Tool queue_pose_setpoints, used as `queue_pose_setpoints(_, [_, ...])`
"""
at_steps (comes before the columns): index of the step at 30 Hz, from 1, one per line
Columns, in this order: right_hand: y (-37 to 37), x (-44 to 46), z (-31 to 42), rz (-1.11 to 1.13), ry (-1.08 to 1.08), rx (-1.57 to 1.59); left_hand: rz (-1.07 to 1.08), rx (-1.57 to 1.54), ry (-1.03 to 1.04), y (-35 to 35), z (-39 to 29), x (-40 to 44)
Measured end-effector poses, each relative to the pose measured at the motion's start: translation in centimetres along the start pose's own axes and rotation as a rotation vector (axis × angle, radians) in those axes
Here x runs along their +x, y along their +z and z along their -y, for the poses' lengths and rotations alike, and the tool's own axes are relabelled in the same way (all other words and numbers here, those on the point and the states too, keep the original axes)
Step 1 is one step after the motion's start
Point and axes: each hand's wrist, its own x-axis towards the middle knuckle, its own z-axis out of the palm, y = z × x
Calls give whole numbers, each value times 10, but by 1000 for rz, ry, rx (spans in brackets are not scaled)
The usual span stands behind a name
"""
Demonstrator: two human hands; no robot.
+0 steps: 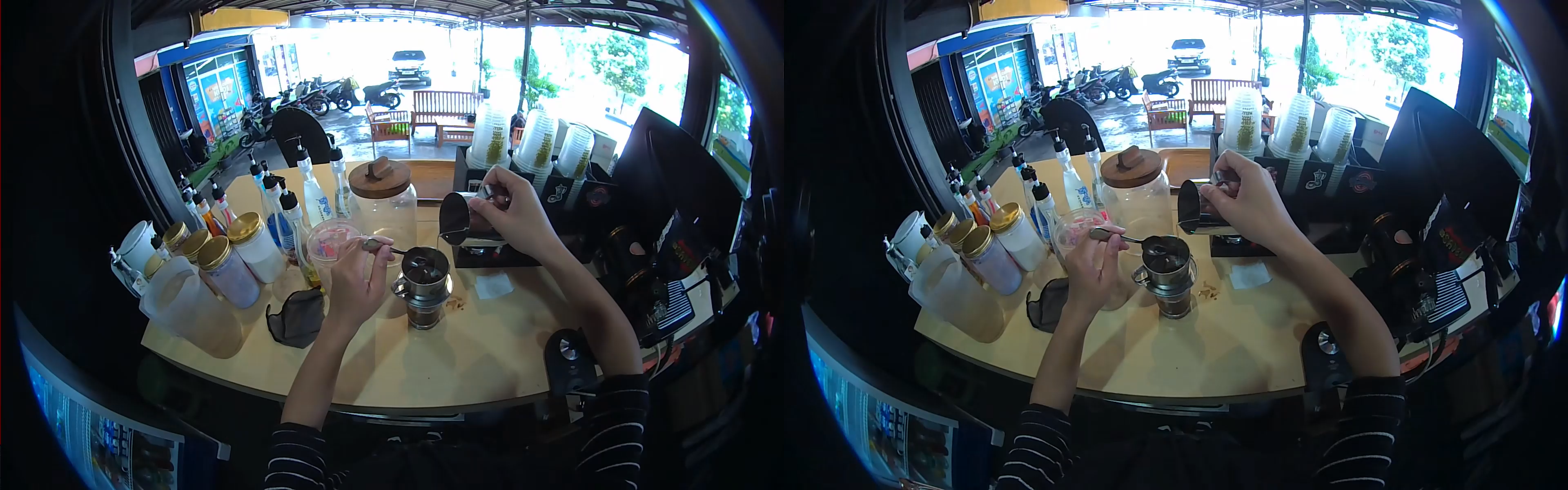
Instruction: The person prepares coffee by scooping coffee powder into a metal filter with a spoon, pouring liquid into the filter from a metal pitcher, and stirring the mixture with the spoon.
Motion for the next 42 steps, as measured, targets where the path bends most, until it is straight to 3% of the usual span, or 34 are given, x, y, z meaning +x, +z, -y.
queue_pose_setpoints(2, [2,1,-3,8,-78,-73,18,3,8,3,-4,1])
queue_pose_setpoints(8, [10,0,17,25,5,116,35,42,64,7,-5,2])
queue_pose_setpoints(17, [10,1,21,29,-70,58,10,78,24,-8,-2,6])
queue_pose_setpoints(30, [-2,-11,-6,-82,-93,26,-17,56,6,-10,-1,4])
queue_pose_setpoints(33, [-6,-20,-36,-140,-201,-23,-2,59,6,-8,-4,3])
queue_pose_setpoints(36, [-5,-46,-63,-122,58,354,7,74,43,-7,-7,2])
queue_pose_setpoints(40, [2,-93,-78,-167,193,550,11,72,35,-3,-6,-4])
queue_pose_setpoints(42, [7,-114,-106,-161,384,740,9,63,36,-1,-7,-5])
